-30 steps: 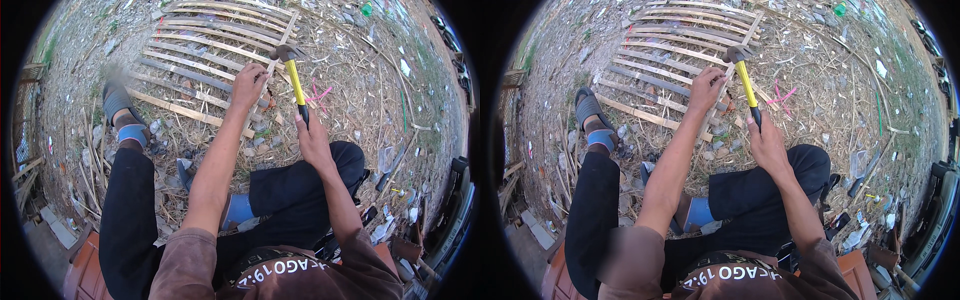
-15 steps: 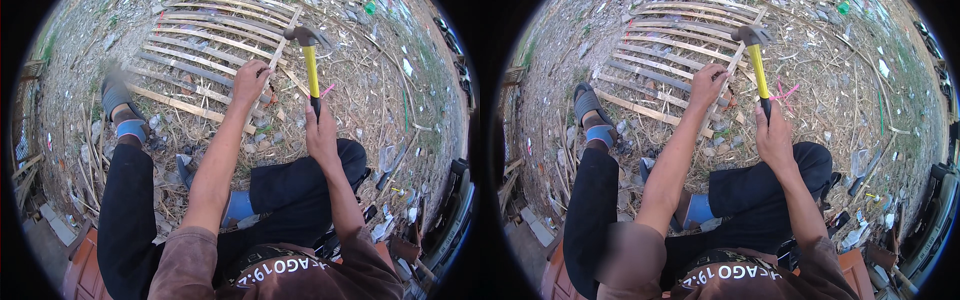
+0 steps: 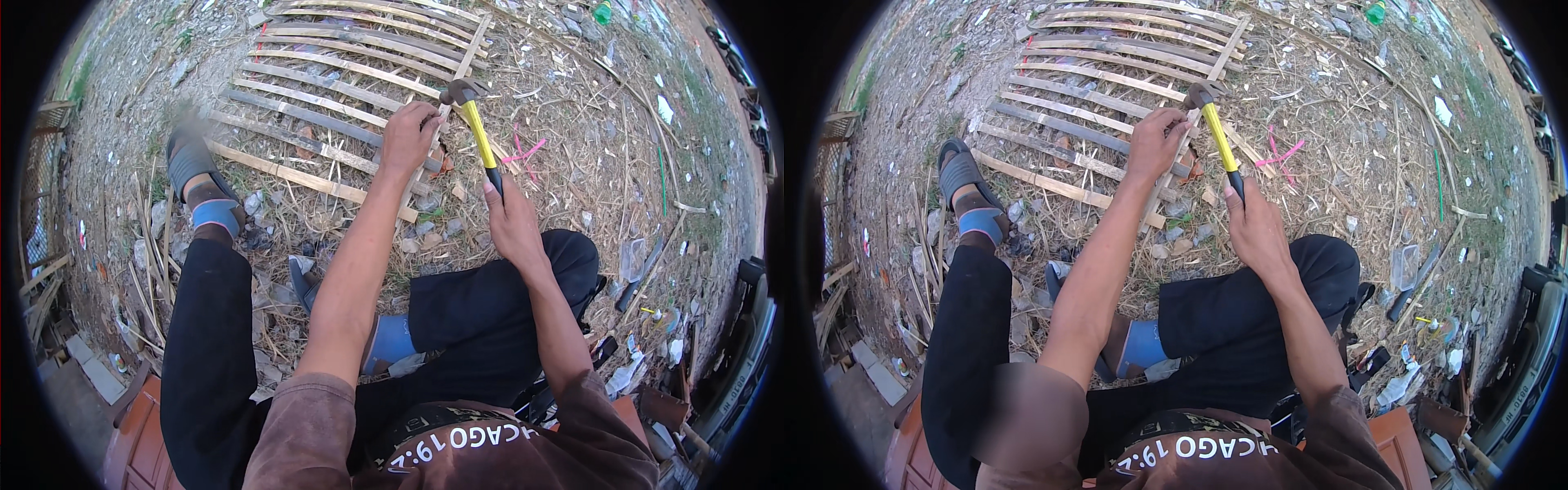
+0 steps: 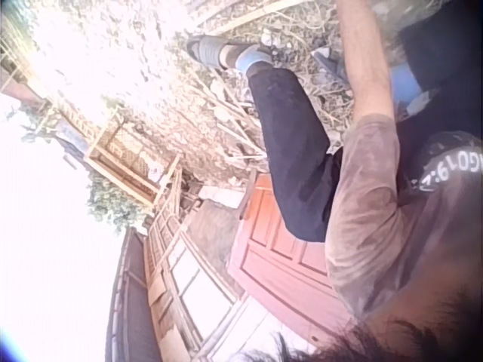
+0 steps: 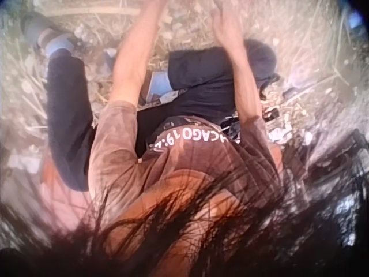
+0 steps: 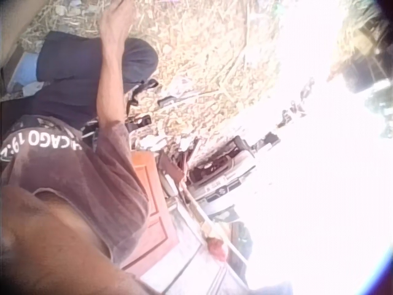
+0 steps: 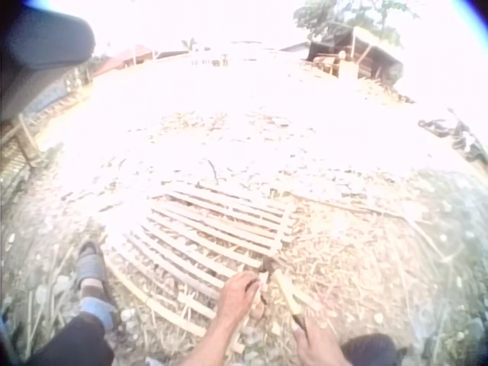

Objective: The person constructs a bamboo lattice by placing thin bamboo strips across a wooden frame and hammering small nails into each intersection by hand.

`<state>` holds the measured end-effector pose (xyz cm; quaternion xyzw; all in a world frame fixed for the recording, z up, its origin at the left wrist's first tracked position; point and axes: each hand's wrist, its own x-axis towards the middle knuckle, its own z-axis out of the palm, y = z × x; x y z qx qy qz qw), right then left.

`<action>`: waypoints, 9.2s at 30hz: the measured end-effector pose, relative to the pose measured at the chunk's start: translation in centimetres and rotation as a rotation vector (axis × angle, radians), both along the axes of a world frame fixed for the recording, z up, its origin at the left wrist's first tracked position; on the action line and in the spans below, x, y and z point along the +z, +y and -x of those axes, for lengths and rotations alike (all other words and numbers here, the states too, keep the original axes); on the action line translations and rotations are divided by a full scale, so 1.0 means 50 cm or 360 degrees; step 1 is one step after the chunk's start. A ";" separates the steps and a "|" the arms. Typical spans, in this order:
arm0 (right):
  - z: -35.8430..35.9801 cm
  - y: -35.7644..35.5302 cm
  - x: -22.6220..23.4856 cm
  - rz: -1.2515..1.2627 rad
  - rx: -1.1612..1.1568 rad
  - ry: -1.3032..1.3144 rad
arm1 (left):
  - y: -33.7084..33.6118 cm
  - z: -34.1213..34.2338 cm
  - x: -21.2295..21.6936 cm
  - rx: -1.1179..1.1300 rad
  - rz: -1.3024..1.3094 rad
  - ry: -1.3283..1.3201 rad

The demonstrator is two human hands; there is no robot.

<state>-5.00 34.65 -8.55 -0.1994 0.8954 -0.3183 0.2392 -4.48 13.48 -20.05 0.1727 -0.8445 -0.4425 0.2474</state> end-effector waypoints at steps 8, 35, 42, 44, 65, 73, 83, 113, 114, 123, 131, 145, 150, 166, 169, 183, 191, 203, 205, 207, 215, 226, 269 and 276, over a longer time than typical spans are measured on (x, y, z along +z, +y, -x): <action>0.018 -0.013 0.103 0.0651 -0.0261 -0.0130 | -0.016 -0.012 -0.009 -0.0011 0.0077 0.0073; -0.002 -0.005 0.042 0.0508 -0.0216 0.0167 | 0.006 -0.010 0.000 0.0218 0.0460 -0.0272; 0.006 -0.022 0.059 0.0153 -0.0057 0.0075 | -0.004 -0.009 0.003 0.0237 0.0511 -0.0402; 0.012 -0.025 0.078 0.0376 -0.0077 0.0237 | 0.002 -0.017 0.000 0.0231 0.0510 -0.0379; 0.019 0.007 -0.032 0.0004 0.0025 0.0189 | 0.005 0.008 0.008 0.0285 0.0416 -0.0516; -0.024 0.005 -0.019 0.0304 -0.0079 0.0204 | -0.003 -0.008 0.020 0.0222 0.0385 -0.0575; -0.028 -0.003 0.068 0.1010 -0.0272 -0.0098 | -0.033 -0.174 0.023 0.0097 0.0562 -0.0837; -0.030 -0.007 0.012 0.1438 -0.0224 0.0425 | -0.014 -0.159 -0.018 0.0214 0.0864 -0.0779; -0.051 -0.006 -0.055 0.0460 -0.0135 0.0655 | -0.016 -0.159 -0.018 0.0213 0.0880 -0.0784; -0.064 -0.018 -0.033 0.0660 -0.0357 0.0084 | -0.012 -0.166 -0.007 0.0219 0.0785 -0.0843; -0.018 -0.047 0.025 -0.0040 0.0029 0.0337 | -0.017 -0.171 -0.021 0.0239 0.0845 -0.0786; 0.010 -0.038 0.008 -0.0170 0.0035 0.0346 | -0.016 -0.172 -0.012 0.0224 0.0816 -0.0825; -0.001 -0.016 0.023 0.0426 -0.0133 0.0389 | -0.022 -0.158 -0.017 0.0185 0.0909 -0.0765; 0.058 0.041 -0.098 0.0675 -0.0936 -0.0308 | -0.027 -0.165 0.014 -0.0137 0.0883 -0.0365; 0.069 0.023 -0.116 0.0830 -0.0958 -0.0340 | -0.051 -0.162 0.038 -0.0298 0.1042 -0.0468; 0.094 0.019 -0.093 0.1093 -0.0963 -0.0650 | -0.134 -0.078 0.141 -0.0944 0.1005 -0.0818; 0.102 0.018 -0.107 0.1167 -0.1063 -0.0567 | -0.241 -0.048 0.303 -0.0785 0.0339 -0.1106; 0.096 0.013 -0.121 0.1052 -0.1007 -0.0496 | -0.342 0.017 0.526 -0.0488 -0.0022 -0.0857; 0.094 0.010 -0.118 0.1073 -0.1000 -0.0506 | -0.371 0.021 0.536 -0.0477 0.0218 -0.0970; 0.092 0.008 -0.118 0.1075 -0.0999 -0.0512 | -0.404 0.022 0.540 -0.0513 0.0157 -0.0954; 0.091 0.006 -0.124 0.1050 -0.0981 -0.0457 | -0.360 0.041 0.557 -0.0313 0.0224 -0.0826; 0.091 0.005 -0.108 0.1081 -0.0983 -0.0580 | -0.470 0.059 0.631 -0.0389 -0.0388 -0.0440; 0.079 -0.008 -0.085 0.0911 -0.1063 -0.0837 | -0.640 -0.133 0.636 -0.0119 -0.0675 0.0395; 0.081 -0.004 -0.082 0.0953 -0.1073 -0.0815 | -0.608 -0.100 0.635 -0.0164 -0.0683 0.0356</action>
